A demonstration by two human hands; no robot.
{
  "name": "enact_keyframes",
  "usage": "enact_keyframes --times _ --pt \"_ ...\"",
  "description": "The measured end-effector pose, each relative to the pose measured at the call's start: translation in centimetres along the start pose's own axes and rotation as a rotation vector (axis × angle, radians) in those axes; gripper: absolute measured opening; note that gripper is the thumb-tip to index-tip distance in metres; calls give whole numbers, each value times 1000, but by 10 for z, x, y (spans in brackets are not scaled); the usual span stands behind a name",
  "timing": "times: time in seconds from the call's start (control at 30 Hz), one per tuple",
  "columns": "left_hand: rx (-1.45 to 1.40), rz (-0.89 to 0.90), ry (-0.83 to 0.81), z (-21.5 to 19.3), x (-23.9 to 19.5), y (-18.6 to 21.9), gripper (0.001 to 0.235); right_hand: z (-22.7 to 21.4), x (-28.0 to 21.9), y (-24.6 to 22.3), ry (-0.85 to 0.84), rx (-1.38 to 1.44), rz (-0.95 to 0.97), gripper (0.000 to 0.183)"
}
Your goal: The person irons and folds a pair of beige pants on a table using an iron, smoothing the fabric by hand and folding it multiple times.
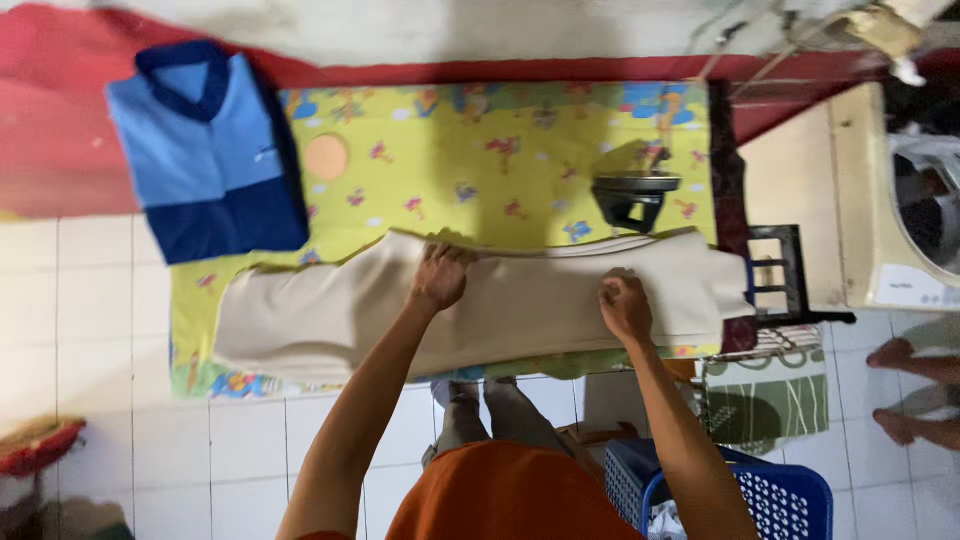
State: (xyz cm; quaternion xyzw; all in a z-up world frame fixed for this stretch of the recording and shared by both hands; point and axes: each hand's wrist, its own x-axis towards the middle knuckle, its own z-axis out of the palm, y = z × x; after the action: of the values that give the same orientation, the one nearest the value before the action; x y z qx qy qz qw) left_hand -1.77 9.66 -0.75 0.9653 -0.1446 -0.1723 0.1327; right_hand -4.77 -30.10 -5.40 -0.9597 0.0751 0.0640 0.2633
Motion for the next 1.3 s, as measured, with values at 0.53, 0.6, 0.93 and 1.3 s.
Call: enact_keyframes --times 0.53,0.6,0.93,1.3 --pt "-174 -105 -50 15 51 40 23 -75 108 128 624 -328 79 35" --pt "-178 -139 -78 16 50 45 23 -97 128 139 259 -469 252 55" --pt "-57 -63 -82 18 63 64 43 -112 149 155 -605 -376 345 44" --pt "-116 -143 -121 17 66 87 47 -149 128 155 9 592 233 29"
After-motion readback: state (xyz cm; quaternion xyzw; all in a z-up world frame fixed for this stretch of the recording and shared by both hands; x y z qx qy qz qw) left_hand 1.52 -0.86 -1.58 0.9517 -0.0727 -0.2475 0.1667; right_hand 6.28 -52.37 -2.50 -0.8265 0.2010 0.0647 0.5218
